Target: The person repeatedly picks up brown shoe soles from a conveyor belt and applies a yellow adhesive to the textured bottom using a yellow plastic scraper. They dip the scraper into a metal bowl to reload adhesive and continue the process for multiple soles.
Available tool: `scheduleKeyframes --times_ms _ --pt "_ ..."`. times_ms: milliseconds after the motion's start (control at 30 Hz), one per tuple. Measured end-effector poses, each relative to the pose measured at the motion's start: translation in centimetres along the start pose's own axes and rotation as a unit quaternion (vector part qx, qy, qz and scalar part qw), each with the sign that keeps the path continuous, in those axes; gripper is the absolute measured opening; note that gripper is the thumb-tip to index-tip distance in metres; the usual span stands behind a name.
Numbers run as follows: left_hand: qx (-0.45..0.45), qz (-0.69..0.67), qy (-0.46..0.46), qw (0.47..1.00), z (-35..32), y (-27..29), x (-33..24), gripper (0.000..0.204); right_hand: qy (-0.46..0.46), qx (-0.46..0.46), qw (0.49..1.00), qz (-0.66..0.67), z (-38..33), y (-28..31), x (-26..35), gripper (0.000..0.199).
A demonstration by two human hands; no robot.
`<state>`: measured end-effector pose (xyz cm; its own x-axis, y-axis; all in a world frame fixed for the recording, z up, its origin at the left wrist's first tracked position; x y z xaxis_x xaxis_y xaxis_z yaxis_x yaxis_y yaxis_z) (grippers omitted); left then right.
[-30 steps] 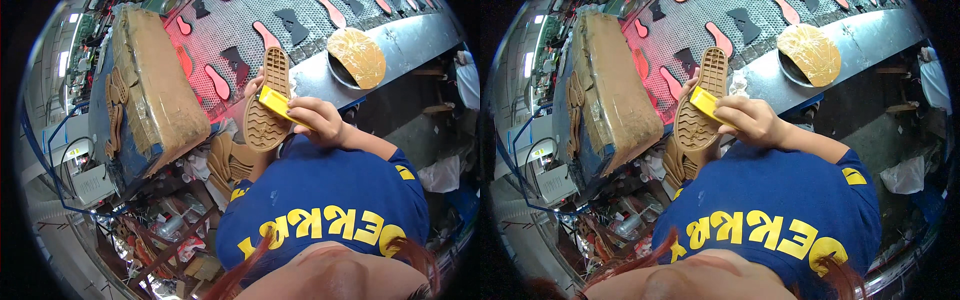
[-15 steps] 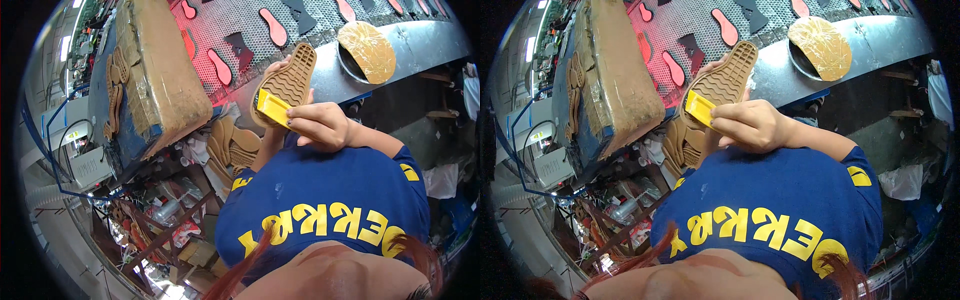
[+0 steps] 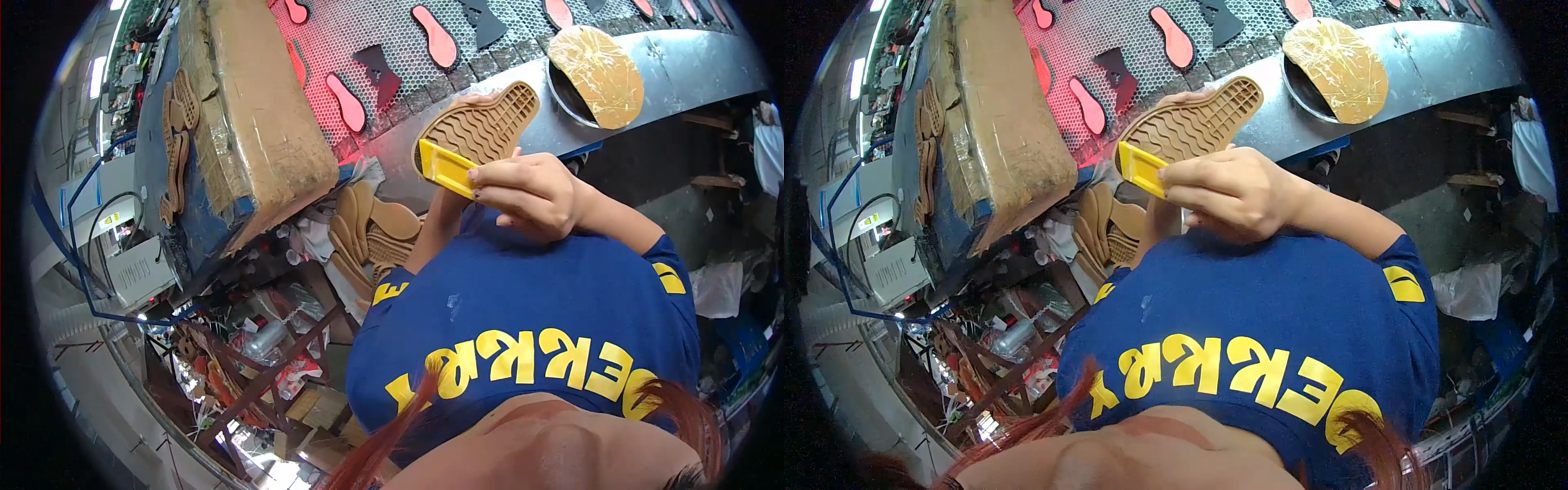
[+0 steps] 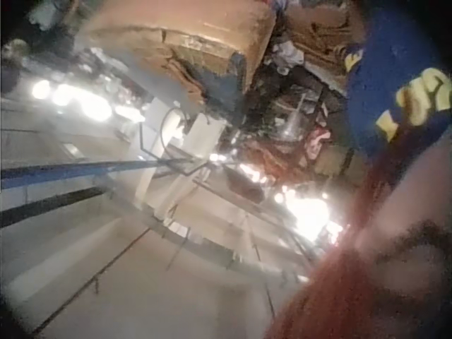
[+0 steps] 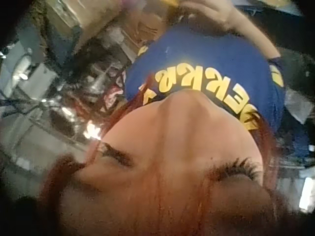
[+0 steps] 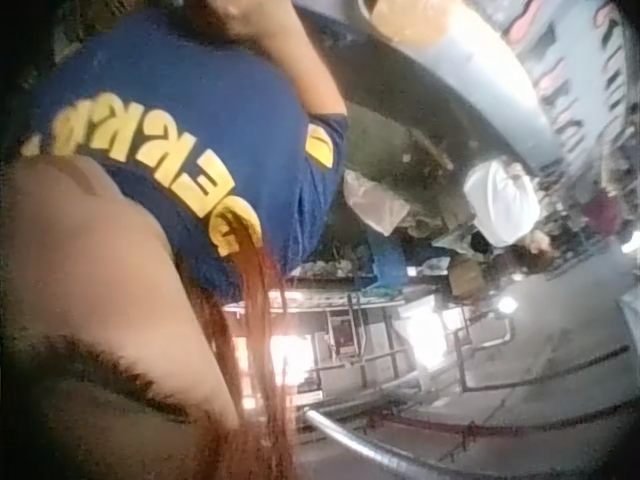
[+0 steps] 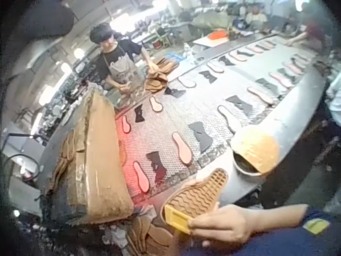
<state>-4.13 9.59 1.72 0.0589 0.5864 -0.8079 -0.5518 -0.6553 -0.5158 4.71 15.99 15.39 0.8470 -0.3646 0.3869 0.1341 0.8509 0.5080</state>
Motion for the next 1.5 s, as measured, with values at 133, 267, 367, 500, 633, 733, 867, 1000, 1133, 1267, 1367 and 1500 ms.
scheduleKeyframes --times_ms 133,267,367,500,633,733,867,1000,1133,1267,1367,1500 --pt "-0.004 -0.023 0.016 1.0 0.0 -0.5 0.1 0.083 0.011 0.014 1.0 0.008 0.0 0.2 -0.2 0.027" --pt "-0.006 -0.037 0.024 0.999 -0.2 -0.5 0.1 0.084 0.031 0.029 0.999 0.013 0.1 0.7 0.0 0.024" --pt "-0.008 -0.072 0.048 0.996 -0.3 -0.6 0.5 0.084 0.016 0.023 1.0 0.01 -0.2 1.5 -0.5 0.021" --pt "-0.018 -0.14 0.072 0.987 -0.1 -0.3 0.2 0.085 -0.048 -0.04 0.997 -0.042 -0.1 4.1 -1.3 0.016" --pt "0.031 0.072 0.015 0.997 0.1 -0.7 -1.9 0.093 -0.141 -0.174 0.969 -0.101 -2.3 6.4 -3.2 0.032" --pt "0.005 -0.057 0.091 0.994 0.7 2.9 0.1 0.077 -0.35 -0.268 0.895 0.071 -4.9 5.6 -7.6 0.038" --pt "-0.118 -0.131 0.084 0.981 2.3 4.8 -2.0 0.092 -0.397 -0.275 0.853 0.198 -5.4 4.0 -10.8 0.038" --pt "-0.073 -0.281 0.103 0.952 2.5 3.2 -3.0 0.089 -0.302 -0.242 0.921 0.052 -2.9 4.2 -10.3 0.033" --pt "0.01 -0.313 0.144 0.939 2.4 0.6 -3.6 0.09 -0.203 -0.189 0.957 -0.086 0.7 4.4 -9.1 0.025" --pt "-0.02 -0.328 0.169 0.929 1.4 0.1 -3.4 0.091 -0.161 -0.131 0.954 -0.218 1.0 2.1 -8.8 0.028" --pt "-0.076 -0.303 0.172 0.934 -0.1 3.9 -1.3 0.092 -0.126 -0.067 0.986 -0.089 0.1 -1.5 -4.9 0.033" --pt "-0.048 -0.42 0.22 0.879 -1.8 2.8 0.1 0.091 -0.222 -0.091 0.971 0.006 -1.6 -0.8 -9.1 0.031"
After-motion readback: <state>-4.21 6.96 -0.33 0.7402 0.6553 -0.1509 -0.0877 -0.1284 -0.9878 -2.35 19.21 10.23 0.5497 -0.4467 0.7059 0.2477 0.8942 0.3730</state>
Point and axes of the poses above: each hand's wrist, its own z-axis towards the middle knuckle, its own y-axis out of the back of the hand, x = y × z, the point moved 9 cm from there along z, towards the middle knuckle, and after that the axes turned 11 degrees about -z, right-handed, at the moved point
